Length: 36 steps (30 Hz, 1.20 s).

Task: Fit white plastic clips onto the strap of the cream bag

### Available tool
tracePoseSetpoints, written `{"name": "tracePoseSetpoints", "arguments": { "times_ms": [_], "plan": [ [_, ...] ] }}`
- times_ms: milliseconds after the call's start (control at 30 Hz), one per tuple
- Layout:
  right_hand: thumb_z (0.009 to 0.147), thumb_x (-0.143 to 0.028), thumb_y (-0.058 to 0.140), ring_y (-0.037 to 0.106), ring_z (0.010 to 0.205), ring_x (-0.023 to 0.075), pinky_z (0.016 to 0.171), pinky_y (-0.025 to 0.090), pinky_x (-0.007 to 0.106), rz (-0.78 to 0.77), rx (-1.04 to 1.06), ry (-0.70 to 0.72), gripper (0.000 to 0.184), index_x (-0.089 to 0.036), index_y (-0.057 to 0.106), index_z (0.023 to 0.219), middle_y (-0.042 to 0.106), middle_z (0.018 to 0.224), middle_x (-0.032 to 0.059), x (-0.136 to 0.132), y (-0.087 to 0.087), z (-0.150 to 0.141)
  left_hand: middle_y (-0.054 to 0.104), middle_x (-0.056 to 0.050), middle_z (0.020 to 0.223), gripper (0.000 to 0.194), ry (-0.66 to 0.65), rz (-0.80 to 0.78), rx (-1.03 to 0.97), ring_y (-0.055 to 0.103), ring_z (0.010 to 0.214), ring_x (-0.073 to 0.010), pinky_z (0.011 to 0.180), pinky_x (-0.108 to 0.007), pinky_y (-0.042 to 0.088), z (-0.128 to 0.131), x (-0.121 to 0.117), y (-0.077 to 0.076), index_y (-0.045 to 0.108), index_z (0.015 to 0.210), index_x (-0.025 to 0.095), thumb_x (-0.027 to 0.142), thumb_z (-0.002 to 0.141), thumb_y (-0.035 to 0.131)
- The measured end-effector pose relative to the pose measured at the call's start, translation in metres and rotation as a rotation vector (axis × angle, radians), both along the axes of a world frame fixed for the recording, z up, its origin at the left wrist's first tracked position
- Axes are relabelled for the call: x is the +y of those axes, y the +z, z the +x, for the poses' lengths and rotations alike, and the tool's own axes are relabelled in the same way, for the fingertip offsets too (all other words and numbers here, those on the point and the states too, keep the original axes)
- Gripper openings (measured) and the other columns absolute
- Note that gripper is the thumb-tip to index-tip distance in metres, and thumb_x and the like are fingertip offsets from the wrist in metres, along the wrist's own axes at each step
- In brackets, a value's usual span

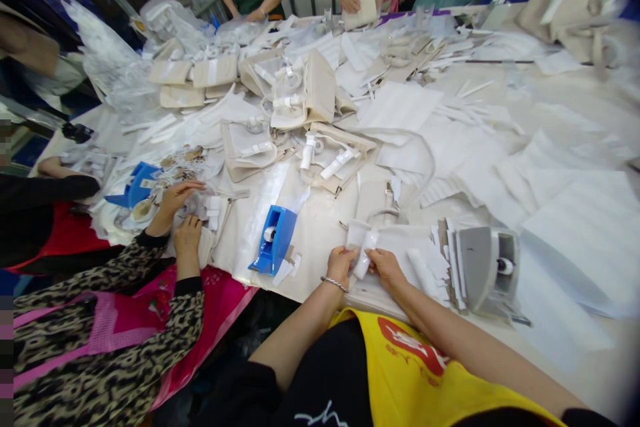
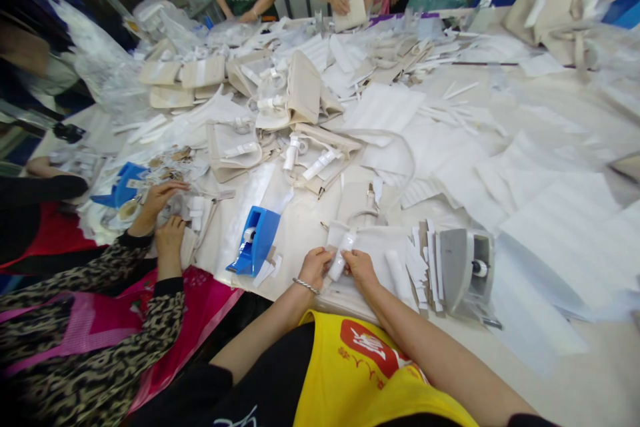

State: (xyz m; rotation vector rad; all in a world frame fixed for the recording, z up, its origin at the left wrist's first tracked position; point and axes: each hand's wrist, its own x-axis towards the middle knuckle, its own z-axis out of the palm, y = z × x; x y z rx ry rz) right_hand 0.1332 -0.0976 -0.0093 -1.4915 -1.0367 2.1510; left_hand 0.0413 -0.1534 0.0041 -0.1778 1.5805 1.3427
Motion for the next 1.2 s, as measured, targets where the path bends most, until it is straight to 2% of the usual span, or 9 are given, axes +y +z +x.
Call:
{"name": "tracePoseSetpoints", "arguments": {
  "times_ms": [133,300,467,733,867,967,1067,1200],
  "plan": [
    [0.058,-0.036,0.057,0.035,0.037,0.0070,0.038,0.028,0.022,-0.048,0.060,-0.026,0.026,-0.017,0.041,0.049,0.039,0.038,-0.0054,-0.001,0.002,0.001,0.053,0.000,0.050,0.025,-0.098,0.094,-0.185,0.050,0.049,-0.0119,0.053,-0.027,0.040,-0.002,0.002,0.006,0.052,0.060,0.012,0.028,0.051,0.068],
    [0.057,-0.037,0.059,0.035,0.039,0.0068,0.039,0.030,0.022,-0.068,0.115,-0.021,0.028,-0.016,0.042,0.050,0.040,0.039,-0.0053,-0.001,0.006,0.001,0.058,-0.004,0.055,0.020,-0.160,0.140,-0.348,0.053,0.053,-0.0128,0.056,-0.027,0.043,-0.008,0.002,0.006,0.051,0.061,0.011,0.025,0.057,0.065],
    [0.057,-0.036,0.060,0.037,0.040,0.0066,0.039,0.032,0.020,-0.082,0.145,-0.029,0.026,-0.014,0.046,0.053,0.042,0.041,-0.0053,-0.001,0.008,0.002,0.059,-0.005,0.055,0.024,-0.210,0.146,-0.363,0.054,0.052,-0.0136,0.054,-0.027,0.043,-0.009,0.001,0.006,0.051,0.059,0.010,0.024,0.051,0.069],
    [0.055,-0.036,0.062,0.040,0.038,0.0075,0.041,0.041,0.022,-0.110,0.050,-0.034,0.026,-0.015,0.048,0.051,0.044,0.039,-0.0043,0.002,0.002,0.001,0.050,0.000,0.043,0.034,-0.210,0.061,-0.044,0.044,0.043,-0.0091,0.045,-0.025,0.035,-0.002,0.002,-0.001,0.049,0.047,0.010,0.032,0.039,0.073],
    [0.057,-0.038,0.059,0.042,0.037,0.0078,0.042,0.042,0.022,-0.079,-0.020,0.012,0.026,-0.016,0.047,0.051,0.045,0.039,-0.0047,0.004,-0.001,0.002,0.044,0.004,0.044,0.030,-0.276,0.028,0.170,0.040,0.044,-0.0071,0.044,-0.023,0.030,-0.001,0.005,-0.002,0.053,0.047,0.010,0.034,0.042,0.069],
    [0.060,-0.040,0.055,0.043,0.036,0.0079,0.040,0.040,0.021,0.008,-0.137,0.130,0.026,-0.015,0.048,0.053,0.047,0.039,-0.0039,0.009,-0.002,0.006,0.042,0.004,0.047,0.023,-0.413,0.005,0.344,0.039,0.046,-0.0067,0.045,-0.022,0.028,-0.004,0.006,-0.002,0.054,0.046,0.011,0.031,0.050,0.064],
    [0.062,-0.038,0.053,0.039,0.032,0.0061,0.033,0.032,0.018,0.121,-0.268,0.258,0.026,-0.014,0.050,0.051,0.045,0.036,-0.0037,0.016,-0.002,0.009,0.043,0.004,0.051,0.019,-0.616,-0.034,0.580,0.042,0.052,-0.0073,0.049,-0.022,0.030,-0.008,0.007,0.000,0.054,0.045,0.013,0.027,0.057,0.059],
    [0.062,-0.033,0.053,0.038,0.031,0.0056,0.032,0.031,0.017,0.103,-0.305,0.282,0.022,-0.013,0.051,0.051,0.043,0.034,-0.0044,0.022,-0.004,0.010,0.048,0.002,0.057,0.019,-0.859,-0.113,0.890,0.045,0.058,-0.0088,0.056,-0.022,0.033,-0.006,0.010,0.009,0.058,0.053,0.016,0.027,0.066,0.052]
  ]
}}
